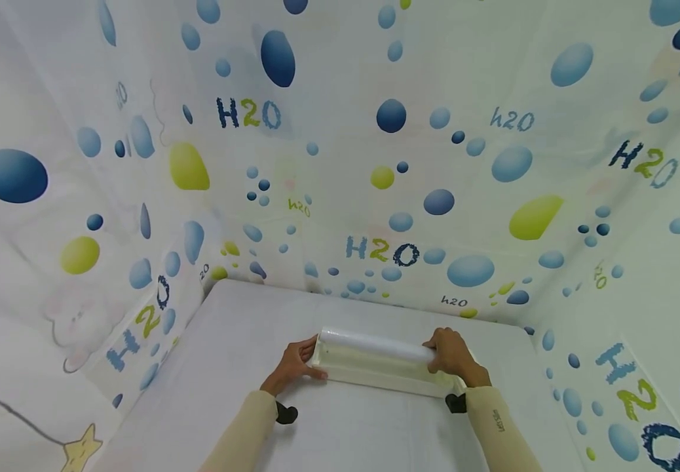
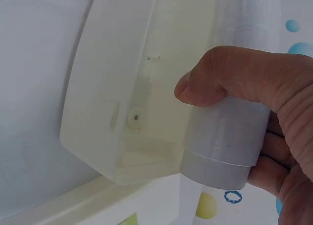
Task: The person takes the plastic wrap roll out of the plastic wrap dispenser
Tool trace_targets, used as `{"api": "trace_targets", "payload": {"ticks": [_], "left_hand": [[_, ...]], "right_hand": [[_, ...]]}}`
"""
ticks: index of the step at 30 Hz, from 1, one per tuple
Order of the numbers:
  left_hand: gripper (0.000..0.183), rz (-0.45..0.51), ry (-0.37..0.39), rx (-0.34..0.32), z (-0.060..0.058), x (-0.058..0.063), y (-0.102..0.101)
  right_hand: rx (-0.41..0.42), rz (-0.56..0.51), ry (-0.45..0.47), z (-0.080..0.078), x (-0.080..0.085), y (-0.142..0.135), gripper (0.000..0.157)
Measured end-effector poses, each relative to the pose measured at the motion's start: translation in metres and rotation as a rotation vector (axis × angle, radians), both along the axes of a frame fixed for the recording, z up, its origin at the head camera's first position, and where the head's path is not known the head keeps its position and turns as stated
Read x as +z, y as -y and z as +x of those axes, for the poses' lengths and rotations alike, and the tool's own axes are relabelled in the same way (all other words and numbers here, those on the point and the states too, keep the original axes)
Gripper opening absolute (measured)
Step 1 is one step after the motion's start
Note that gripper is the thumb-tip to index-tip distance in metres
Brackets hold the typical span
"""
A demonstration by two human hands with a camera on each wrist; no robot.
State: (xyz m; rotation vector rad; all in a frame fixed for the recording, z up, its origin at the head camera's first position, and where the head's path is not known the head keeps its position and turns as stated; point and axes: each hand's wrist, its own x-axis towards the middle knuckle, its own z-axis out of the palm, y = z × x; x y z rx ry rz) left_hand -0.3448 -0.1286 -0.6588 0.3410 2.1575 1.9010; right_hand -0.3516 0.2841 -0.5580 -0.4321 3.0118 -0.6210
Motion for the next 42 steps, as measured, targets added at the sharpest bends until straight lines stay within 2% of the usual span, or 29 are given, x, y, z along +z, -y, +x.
{"api": "trace_targets", "payload": {"ticks": [7, 13, 20, 28, 31, 34, 42], "left_hand": [[0.110, 0.009, -0.055, -0.012, 0.001, -0.007, 0.003], [0.109, -0.009, -0.042, -0.007, 0.001, -0.004, 0.002], [0.113, 0.008, 0.035, 0.024, -0.002, -0.008, 0.001], [0.113, 0.009, -0.021, 0.004, -0.004, -0.012, 0.003], [0.113, 0.001, -0.047, -0.001, -0.004, -0.012, 0.003], [0.114, -0.012, -0.041, 0.007, -0.002, -0.010, 0.002], [0.111, -0.035, 0.017, 0.025, 0.002, -0.001, -0.003]], "right_hand": [[0.019, -0.029, -0.027, 0.001, 0.006, 0.000, 0.058], [0.038, -0.059, -0.049, -0.001, 0.010, -0.006, 0.058], [0.070, -0.061, -0.080, -0.006, 0.009, -0.013, 0.057], [0.066, -0.040, -0.098, -0.007, 0.019, -0.011, 0.055], [0.049, -0.031, -0.088, -0.008, 0.022, -0.009, 0.056], [0.028, -0.024, -0.079, -0.010, 0.023, -0.009, 0.056], [0.010, -0.043, -0.090, -0.013, 0.023, -0.012, 0.057]]}}
